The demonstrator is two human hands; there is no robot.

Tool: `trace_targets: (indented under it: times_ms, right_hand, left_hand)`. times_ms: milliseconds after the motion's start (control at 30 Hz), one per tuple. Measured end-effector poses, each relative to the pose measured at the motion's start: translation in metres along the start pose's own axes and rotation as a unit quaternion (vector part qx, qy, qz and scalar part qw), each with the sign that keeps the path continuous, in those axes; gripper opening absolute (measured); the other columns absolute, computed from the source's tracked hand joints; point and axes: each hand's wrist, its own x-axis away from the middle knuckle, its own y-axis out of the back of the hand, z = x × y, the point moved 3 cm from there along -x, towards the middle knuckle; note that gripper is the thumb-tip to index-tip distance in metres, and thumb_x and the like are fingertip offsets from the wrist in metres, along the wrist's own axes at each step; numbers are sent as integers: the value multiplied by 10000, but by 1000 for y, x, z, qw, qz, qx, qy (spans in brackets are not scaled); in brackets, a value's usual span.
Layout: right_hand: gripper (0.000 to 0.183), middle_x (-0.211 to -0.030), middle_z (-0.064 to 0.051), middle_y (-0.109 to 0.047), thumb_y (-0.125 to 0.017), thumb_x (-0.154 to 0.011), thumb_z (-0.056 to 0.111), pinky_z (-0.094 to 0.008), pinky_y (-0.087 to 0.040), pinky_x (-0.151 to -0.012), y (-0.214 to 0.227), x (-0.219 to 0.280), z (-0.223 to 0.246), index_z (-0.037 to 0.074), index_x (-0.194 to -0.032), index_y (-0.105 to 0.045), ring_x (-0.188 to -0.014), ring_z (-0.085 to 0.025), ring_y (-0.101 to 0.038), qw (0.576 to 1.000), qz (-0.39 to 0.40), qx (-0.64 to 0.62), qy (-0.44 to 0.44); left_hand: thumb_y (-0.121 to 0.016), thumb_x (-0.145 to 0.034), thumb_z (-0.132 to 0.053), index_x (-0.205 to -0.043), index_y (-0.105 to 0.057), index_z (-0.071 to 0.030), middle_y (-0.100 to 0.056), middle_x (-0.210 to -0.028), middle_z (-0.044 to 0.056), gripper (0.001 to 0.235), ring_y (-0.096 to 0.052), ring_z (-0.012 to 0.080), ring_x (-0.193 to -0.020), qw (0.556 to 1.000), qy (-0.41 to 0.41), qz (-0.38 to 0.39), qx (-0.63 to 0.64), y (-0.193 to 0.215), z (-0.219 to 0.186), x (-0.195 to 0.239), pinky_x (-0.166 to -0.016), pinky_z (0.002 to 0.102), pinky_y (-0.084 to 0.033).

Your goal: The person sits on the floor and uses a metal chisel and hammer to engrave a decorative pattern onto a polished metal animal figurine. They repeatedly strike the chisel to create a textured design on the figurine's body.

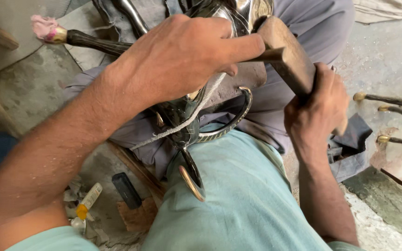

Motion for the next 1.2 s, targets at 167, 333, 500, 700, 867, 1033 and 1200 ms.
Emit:
trace_targets:
  times_ms: [167, 333, 500, 700, 867, 1033, 1200]
  right_hand:
    - [506, -1176, -182, -618, -678, -922, -14, -407, -587, -829, -1, 7, -16, -27, -1383, -468, -978, -273, -666, 912, -81, -397, -60]
    - [408, -1030, -146, -656, -617, -957, 61, -317, -525, -541, -8, 6, -33, 2, -1354, -541, -673, -212, -669, 766, -172, -614, -80]
    - [617, -1005, -160, -612, -594, -783, -49, -298, -477, -530, 25, -20, -35, 47, -1374, -448, -712, -251, -589, 922, -60, -372, 86]
    - [581, -1022, -169, -619, -606, -802, -61, -313, -488, -573, 77, -77, -8, 33, -1359, -471, -753, -265, -600, 977, -12, -144, 154]
    - [551, -1035, -176, -624, -615, -818, -71, -325, -497, -608, 104, -97, 31, 21, -1347, -490, -787, -276, -609, 974, 23, 10, 226]
    - [521, -1049, -184, -630, -625, -835, -80, -337, -506, -643, 119, -102, 56, 9, -1334, -508, -822, -288, -618, 959, 39, 76, 271]
    - [491, -1063, -191, -635, -635, -851, -90, -350, -515, -678, 127, -108, 75, -3, -1322, -527, -856, -299, -626, 948, 55, 93, 301]
  left_hand:
    - [-667, -985, -45, -1128, -619, -137, -562, -716, 59, 177, -658, 204, -580, 996, -28, 32, -85, -1, -3, -7, -472, 326, -525]
    - [-678, -1018, -62, -1128, -628, -134, -556, -745, 49, 140, -660, 194, -596, 997, -16, 9, -71, 1, -6, -3, -488, 311, -534]
    - [-734, -1046, -158, -1161, -618, -99, -565, -817, 71, 174, -659, 221, -670, 996, 51, -72, 27, 3, -4, 21, -537, 321, -541]
    - [-719, -1066, -252, -1313, -605, -83, -554, -776, 41, 321, -597, 171, -625, 974, 134, -180, 40, -20, -4, 39, -535, 293, -515]
    - [-640, -1115, -346, -1246, -585, -62, -636, -890, 42, 317, -668, 165, -768, 931, 211, -289, 77, -36, -12, 56, -644, 283, -551]
    - [-750, -1081, -317, -1090, -614, -66, -633, -849, 46, 286, -660, 178, -692, 887, 301, -336, 96, -47, -22, 62, -623, 333, -545]
    - [-738, -1117, -279, -1133, -601, -44, -677, -917, 53, 272, -718, 152, -779, 869, 305, -374, 114, -56, -28, 67, -647, 281, -570]
